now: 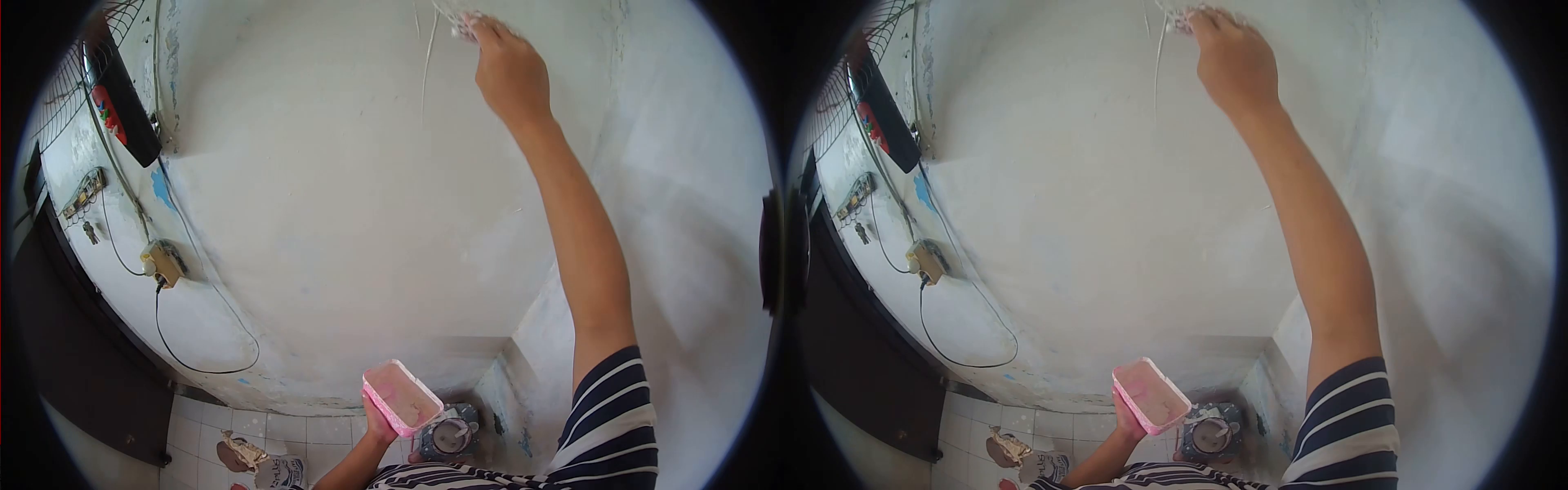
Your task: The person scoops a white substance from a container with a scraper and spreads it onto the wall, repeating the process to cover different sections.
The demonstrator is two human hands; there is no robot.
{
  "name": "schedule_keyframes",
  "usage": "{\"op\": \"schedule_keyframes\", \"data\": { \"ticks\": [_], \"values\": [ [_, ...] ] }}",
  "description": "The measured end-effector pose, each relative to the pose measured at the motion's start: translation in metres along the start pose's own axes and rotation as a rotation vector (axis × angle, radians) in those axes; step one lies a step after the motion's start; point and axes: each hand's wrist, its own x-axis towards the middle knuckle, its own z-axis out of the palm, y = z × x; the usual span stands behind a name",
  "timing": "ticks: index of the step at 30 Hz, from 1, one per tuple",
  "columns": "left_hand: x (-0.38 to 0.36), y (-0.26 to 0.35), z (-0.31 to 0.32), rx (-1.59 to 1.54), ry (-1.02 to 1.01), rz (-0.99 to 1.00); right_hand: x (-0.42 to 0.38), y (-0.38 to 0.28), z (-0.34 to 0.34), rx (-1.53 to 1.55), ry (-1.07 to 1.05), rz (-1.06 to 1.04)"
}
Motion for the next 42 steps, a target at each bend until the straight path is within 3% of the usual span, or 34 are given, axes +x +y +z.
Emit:
{"op": "schedule_keyframes", "data": {
  "ticks": [3,10,13,15,17,20,23,27,31,34,36,37,42],
  "values": [
    [-0.001,0.008,0.003,0.019,0.043,0.033,-0.012,0.005,0.021,-0.099,-0.043,-0.085],
    [0.006,0.009,-0.007,-0.03,0.058,-0.004,-0.258,-0.102,-0.034,0.105,-0.447,-0.138],
    [0.011,0.006,-0.013,-0.05,0.049,-0.009,-0.24,-0.095,-0.06,0.242,-0.477,0.049],
    [0.012,0.007,-0.011,-0.053,0.051,-0.021,-0.183,-0.056,-0.062,0.165,-0.334,0.081],
    [0.013,0.005,-0.01,-0.057,0.052,-0.038,-0.104,-0.014,-0.064,-0.012,-0.148,0.028],
    [0.015,0.0,-0.008,-0.05,0.036,-0.026,-0.023,0.054,-0.035,-0.044,0.092,-0.097],
    [0.018,-0.004,0.001,-0.014,0.03,0.016,-0.025,0.082,-0.005,-0.074,-0.003,-0.032],
    [0.023,-0.01,-0.003,-0.009,0.025,-0.074,-0.15,0.034,-0.014,-0.141,-0.237,0.106],
    [0.028,-0.024,-0.004,-0.01,-0.019,-0.124,-0.278,-0.02,-0.05,-0.023,-0.323,0.034],
    [0.033,-0.03,-0.002,0.004,-0.004,-0.108,-0.246,-0.019,-0.072,0.101,-0.247,0.082],
    [0.035,-0.034,-0.007,-0.003,0.001,-0.112,-0.184,0.0,-0.069,0.072,-0.183,0.136],
    [0.036,-0.034,-0.009,-0.008,0.013,-0.123,-0.142,0.012,-0.065,0.034,-0.081,0.029],
    [0.031,-0.03,-0.002,0.04,-0.017,-0.061,0.024,0.056,-0.019,-0.006,0.156,-0.1]
  ]
}}
